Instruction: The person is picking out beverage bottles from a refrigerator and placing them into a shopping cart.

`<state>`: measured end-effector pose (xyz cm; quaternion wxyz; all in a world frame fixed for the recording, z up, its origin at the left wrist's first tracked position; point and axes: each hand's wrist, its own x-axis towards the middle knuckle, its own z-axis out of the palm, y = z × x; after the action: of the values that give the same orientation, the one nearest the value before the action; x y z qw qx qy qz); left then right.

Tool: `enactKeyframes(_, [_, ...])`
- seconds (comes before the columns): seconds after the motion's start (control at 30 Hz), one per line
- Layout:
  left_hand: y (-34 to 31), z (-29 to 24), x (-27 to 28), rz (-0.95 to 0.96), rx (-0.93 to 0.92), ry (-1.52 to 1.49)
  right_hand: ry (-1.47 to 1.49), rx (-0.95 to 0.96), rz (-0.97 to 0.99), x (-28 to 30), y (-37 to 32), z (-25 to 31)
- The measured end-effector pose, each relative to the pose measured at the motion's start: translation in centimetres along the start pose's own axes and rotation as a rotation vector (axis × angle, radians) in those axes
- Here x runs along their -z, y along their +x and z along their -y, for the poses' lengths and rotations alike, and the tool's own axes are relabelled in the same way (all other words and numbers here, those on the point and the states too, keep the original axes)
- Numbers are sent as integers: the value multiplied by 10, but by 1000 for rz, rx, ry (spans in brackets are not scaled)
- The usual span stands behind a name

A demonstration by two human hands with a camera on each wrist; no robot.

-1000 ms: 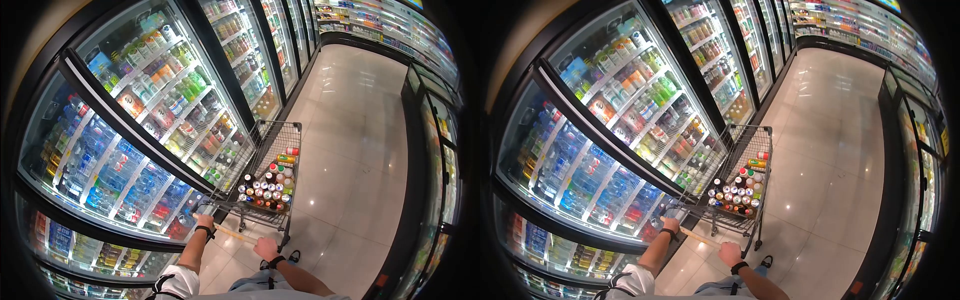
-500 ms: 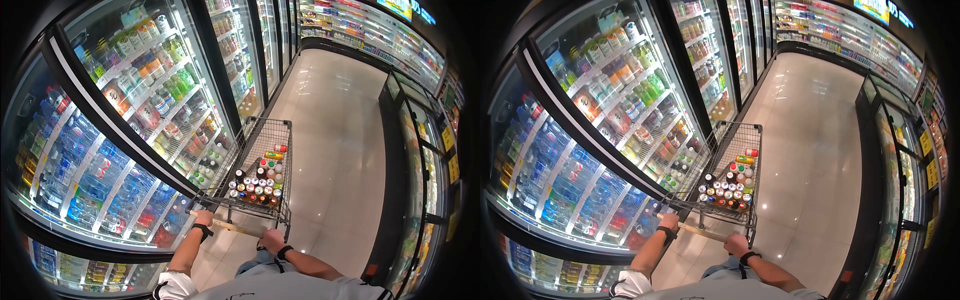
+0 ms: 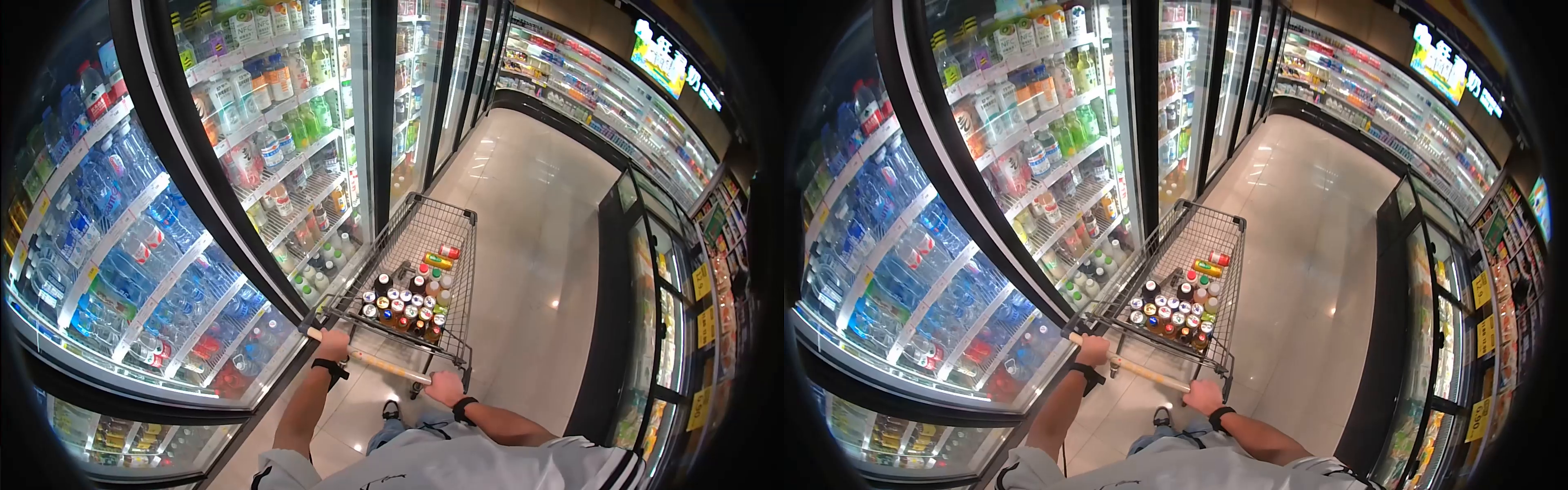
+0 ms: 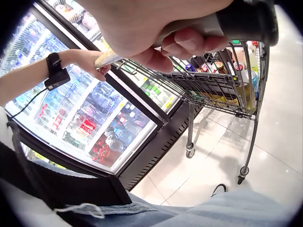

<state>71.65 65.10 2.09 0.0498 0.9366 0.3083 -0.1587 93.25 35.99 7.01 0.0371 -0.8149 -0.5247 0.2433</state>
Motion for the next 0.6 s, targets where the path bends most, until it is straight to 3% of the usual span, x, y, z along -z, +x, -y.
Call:
enactKeyframes(0.1, [18, -6, 2, 2, 37, 20, -35, -13, -27, 6, 9, -6])
enactKeyframes(0.17, [30, -9, 14, 168, 62, 41, -51, -32, -37, 13, 13, -7])
enactKeyframes(0.27, [42, -14, 29, 200, 43, 21, -53, -87, -22, 21, 23, -14])
enactKeyframes(0.6, [101, -23, 43, -23, 23, 118, -50, -85, -109, 34, 71, -51])
